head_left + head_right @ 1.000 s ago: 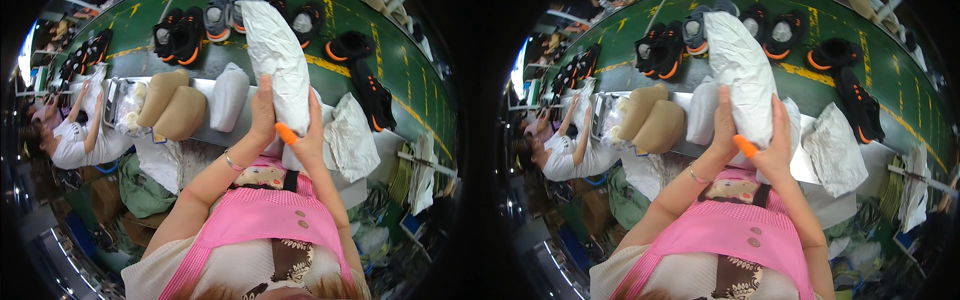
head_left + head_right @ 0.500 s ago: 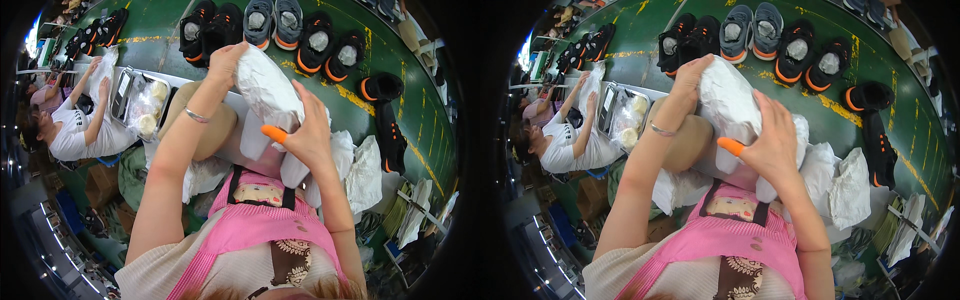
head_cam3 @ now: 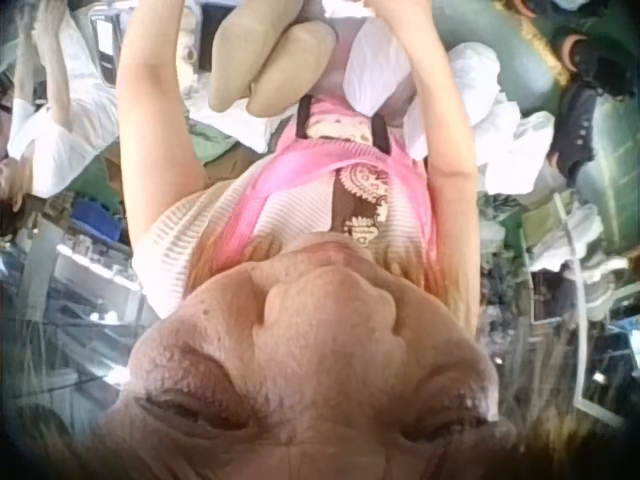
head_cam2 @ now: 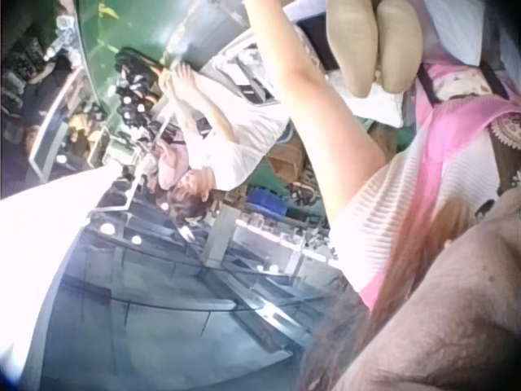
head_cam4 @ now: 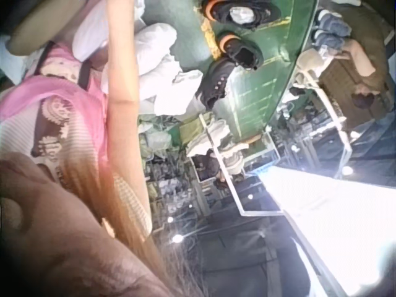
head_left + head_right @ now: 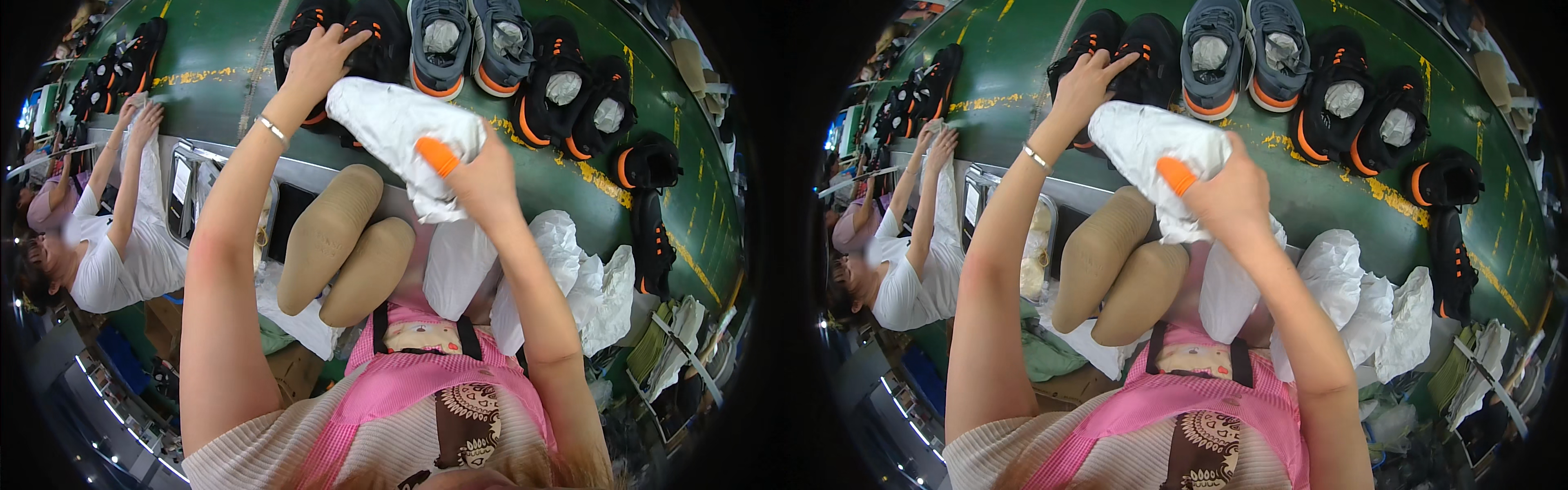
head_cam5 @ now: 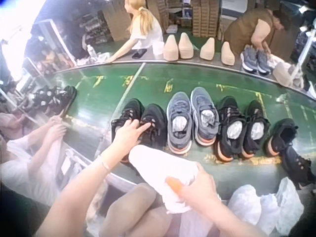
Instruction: The person repeatedly takes black and orange sneakers from a conveyor belt, inserts white tissue paper into each shoe, and places the stuffed shoes back onto the belt. The person handles the shoes one at a time in a continuous loop.
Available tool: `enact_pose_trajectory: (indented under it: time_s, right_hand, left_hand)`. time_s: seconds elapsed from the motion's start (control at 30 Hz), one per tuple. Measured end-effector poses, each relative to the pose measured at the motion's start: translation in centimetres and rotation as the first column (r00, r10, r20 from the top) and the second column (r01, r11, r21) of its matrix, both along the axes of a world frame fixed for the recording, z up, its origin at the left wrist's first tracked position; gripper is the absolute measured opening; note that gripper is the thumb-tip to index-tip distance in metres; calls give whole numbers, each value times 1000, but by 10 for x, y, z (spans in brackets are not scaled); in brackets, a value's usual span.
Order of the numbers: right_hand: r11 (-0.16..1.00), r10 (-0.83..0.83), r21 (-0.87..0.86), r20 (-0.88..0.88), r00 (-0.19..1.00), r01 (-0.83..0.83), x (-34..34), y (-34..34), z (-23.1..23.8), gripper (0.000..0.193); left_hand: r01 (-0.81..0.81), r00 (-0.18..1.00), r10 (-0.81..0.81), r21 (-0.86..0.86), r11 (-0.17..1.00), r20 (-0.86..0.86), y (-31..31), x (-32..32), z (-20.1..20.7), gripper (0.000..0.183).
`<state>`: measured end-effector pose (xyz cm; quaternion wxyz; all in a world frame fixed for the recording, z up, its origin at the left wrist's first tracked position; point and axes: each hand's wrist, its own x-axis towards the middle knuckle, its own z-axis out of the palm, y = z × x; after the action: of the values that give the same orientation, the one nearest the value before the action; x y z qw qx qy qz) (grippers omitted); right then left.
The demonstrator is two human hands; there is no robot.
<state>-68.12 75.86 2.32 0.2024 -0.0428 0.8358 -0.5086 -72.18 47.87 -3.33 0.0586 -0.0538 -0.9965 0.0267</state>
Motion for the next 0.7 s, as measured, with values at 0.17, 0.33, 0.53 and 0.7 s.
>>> enact_pose_trajectory:
  time_s: [0.17, 0.33, 0.53, 0.7]
  right_hand:
    - [969, -52, -235, 107, 993, 76, -43, 19, 20, 54]
    - [889, 185, 449, -172, 967, -90, -63, 0, 59, 69]
    - [864, 274, 492, -283, 919, -106, -45, -45, 20, 66]
    - [885, 326, 465, -637, 698, 10, -33, -78, -45, 46]
  left_hand:
    - [-94, 990, 136, 529, 843, -41, 11, -26, -15, 31]
    - [-131, 990, 99, 399, 907, 100, 35, -38, -2, 29]
    - [-25, 998, 11, 241, 970, 57, 17, -22, -3, 26]
    - [-17, 1000, 17, 243, 970, 0, 35, -25, 4, 20]
